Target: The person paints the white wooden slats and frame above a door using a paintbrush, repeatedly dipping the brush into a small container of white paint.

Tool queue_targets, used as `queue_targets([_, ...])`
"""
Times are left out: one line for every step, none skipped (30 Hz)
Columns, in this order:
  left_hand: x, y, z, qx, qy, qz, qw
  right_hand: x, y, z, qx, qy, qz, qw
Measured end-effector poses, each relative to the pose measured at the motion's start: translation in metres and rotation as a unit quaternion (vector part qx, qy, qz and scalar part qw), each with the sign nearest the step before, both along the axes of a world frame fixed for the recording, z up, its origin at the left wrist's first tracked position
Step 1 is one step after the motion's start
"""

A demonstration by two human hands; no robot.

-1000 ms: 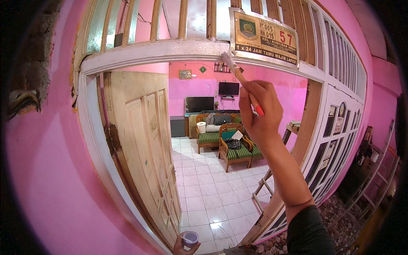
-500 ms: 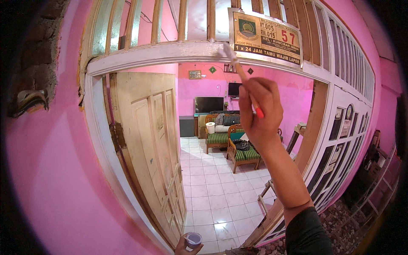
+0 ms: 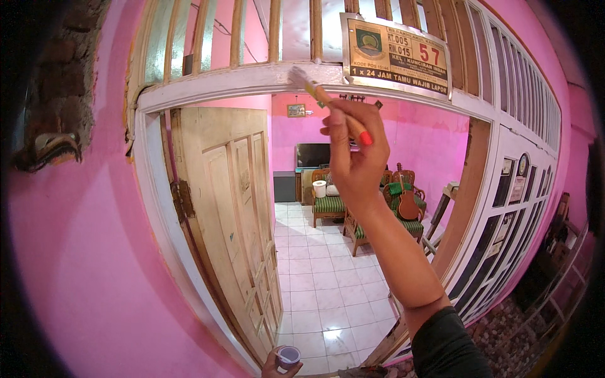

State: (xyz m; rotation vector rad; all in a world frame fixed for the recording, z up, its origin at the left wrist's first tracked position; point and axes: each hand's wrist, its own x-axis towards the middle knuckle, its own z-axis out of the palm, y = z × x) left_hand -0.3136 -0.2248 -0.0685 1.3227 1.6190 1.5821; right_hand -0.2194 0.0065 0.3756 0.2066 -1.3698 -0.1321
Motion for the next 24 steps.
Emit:
queue_targets([-0.001,-0.001,-0.003,0.001,0.011,0.01,1.0,0.002,0.007,0.001,-0.033,0.017,0.023,0.999])
queue_targets([-0.003,0.0,-0.014,0.0,0.012,0.012,1.0,0.006,0.012,0.001,-0.066,0.034,0.046,0.996])
queue_targets([-0.006,0.003,-0.034,0.013,0.03,0.03,0.999,0.013,0.017,-0.001,-0.067,0.049,0.007,0.997])
queue_targets([-0.007,0.005,-0.044,0.026,0.047,0.049,0.997,0.017,0.014,-0.003,-0.065,0.046,0.008,0.997])
queue_targets([-0.009,0.006,-0.054,0.027,0.044,0.051,0.997,0.02,0.007,-0.004,-0.072,0.061,0.033,0.995])
queue_targets([-0.01,0.005,-0.056,0.021,0.033,0.05,0.998,0.022,0.0,-0.006,-0.08,0.077,0.057,0.992])
queue_targets([-0.011,0.005,-0.057,0.015,0.022,0.049,0.998,0.022,-0.006,-0.008,-0.073,0.056,0.068,0.993])
queue_targets([-0.011,0.005,-0.059,0.015,0.022,0.052,0.998,0.016,-0.01,-0.006,-0.073,0.055,0.071,0.993])
queue_targets([-0.011,0.004,-0.054,0.019,0.023,0.046,0.998,0.008,-0.014,-0.006,-0.072,0.037,0.11,0.991])
queue_targets([-0.01,0.004,-0.043,0.023,0.026,0.037,0.999,0.003,-0.017,-0.005,-0.071,0.019,0.145,0.987])
queue_targets([-0.008,0.003,-0.03,0.022,0.027,0.034,0.999,-0.003,-0.017,-0.001,-0.069,-0.002,0.159,0.985])
queue_targets([-0.005,0.001,-0.006,0.015,0.021,0.009,1.0,-0.008,-0.016,0.003,-0.069,0.0,0.158,0.985])
queue_targets([-0.003,0.0,0.007,0.009,0.013,-0.014,1.0,-0.014,-0.013,0.007,-0.075,-0.006,0.172,0.982])
queue_targets([-0.002,0.001,0.006,0.01,0.014,-0.015,1.0,-0.016,-0.011,0.009,-0.081,-0.013,0.185,0.979])
queue_targets([-0.003,0.001,0.003,0.016,0.003,-0.012,1.0,-0.015,-0.009,0.009,-0.103,-0.007,0.178,0.979])
queue_targets([-0.003,0.001,0.0,0.024,-0.01,-0.01,1.0,-0.01,-0.007,0.009,-0.102,-0.009,0.18,0.978])
queue_targets([-0.003,-0.001,-0.001,0.026,-0.012,-0.008,1.0,-0.002,-0.005,0.007,-0.115,0.017,0.111,0.987])
queue_targets([-0.003,0.0,-0.003,0.036,-0.005,-0.002,0.999,0.007,-0.003,0.007,-0.125,0.042,0.037,0.991])
queue_targets([-0.003,-0.001,-0.005,0.044,0.001,0.008,0.999,0.014,-0.005,0.005,-0.123,0.037,0.039,0.991])
queue_targets([-0.005,-0.002,-0.008,0.046,-0.003,0.01,0.999,0.021,-0.009,0.003,-0.078,0.051,-0.014,0.996])
queue_targets([-0.008,-0.002,-0.011,0.035,0.005,0.009,0.999,0.023,-0.011,0.002,-0.055,0.058,-0.041,0.996])
queue_targets([-0.011,-0.003,-0.014,0.024,0.013,0.007,1.0,0.023,-0.013,0.002,-0.032,0.065,-0.067,0.995])
queue_targets([-0.013,-0.001,-0.023,0.025,0.011,0.008,1.0,0.022,-0.013,0.003,0.025,0.067,-0.135,0.988])
queue_targets([-0.015,0.001,-0.028,0.034,0.025,0.023,0.999,0.023,-0.014,0.003,0.082,0.07,-0.204,0.973])
